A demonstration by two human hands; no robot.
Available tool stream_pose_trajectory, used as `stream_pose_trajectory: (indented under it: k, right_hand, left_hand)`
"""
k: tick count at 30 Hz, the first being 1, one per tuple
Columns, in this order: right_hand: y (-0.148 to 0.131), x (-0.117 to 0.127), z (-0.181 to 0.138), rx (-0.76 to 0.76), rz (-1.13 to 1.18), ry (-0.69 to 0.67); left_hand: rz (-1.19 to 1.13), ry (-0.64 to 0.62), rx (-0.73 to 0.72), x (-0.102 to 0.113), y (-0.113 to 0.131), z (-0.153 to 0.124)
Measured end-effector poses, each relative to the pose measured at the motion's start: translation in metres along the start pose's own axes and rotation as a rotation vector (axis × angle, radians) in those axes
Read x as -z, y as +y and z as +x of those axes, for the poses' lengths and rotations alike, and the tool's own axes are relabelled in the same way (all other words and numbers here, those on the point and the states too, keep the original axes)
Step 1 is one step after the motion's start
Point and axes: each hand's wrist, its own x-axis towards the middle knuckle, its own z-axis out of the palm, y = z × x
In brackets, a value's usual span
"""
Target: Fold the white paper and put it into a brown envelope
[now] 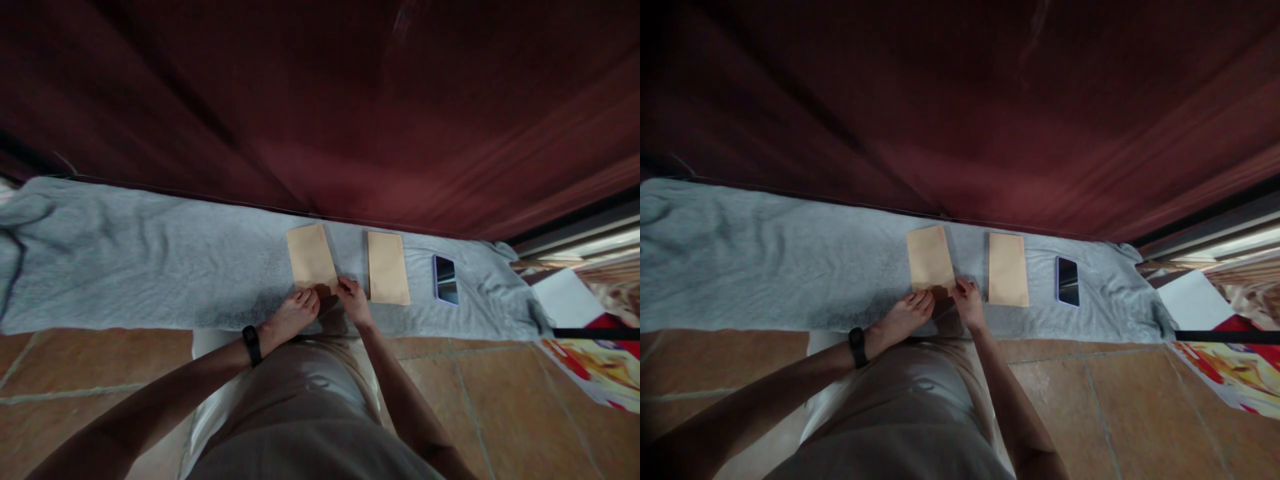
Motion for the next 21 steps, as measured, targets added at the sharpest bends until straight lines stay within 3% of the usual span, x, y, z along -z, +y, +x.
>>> stream_pose_trajectory:
  k: [8, 12, 17, 21]
  right_hand:
    - [-0.009, -0.008, -0.007, -0.126, 0.293, -0.087]
    - [-0.014, -0.008, -0.011, -0.177, 0.429, -0.079]
    - [-0.019, 0.000, -0.013, -0.217, 0.515, 0.002]
    - [-0.023, 0.006, -0.016, -0.202, 0.527, 0.017]
  left_hand:
    - [0.032, 0.022, -0.009, 0.006, -0.010, 0.001]
    - [-0.045, 0.118, 0.075, 0.003, -0.011, -0.004]
    - [-0.288, 0.271, 0.249, -0.001, -0.013, -0.004]
    - [-0.688, 0.429, 0.454, -0.008, -0.007, 0.004]
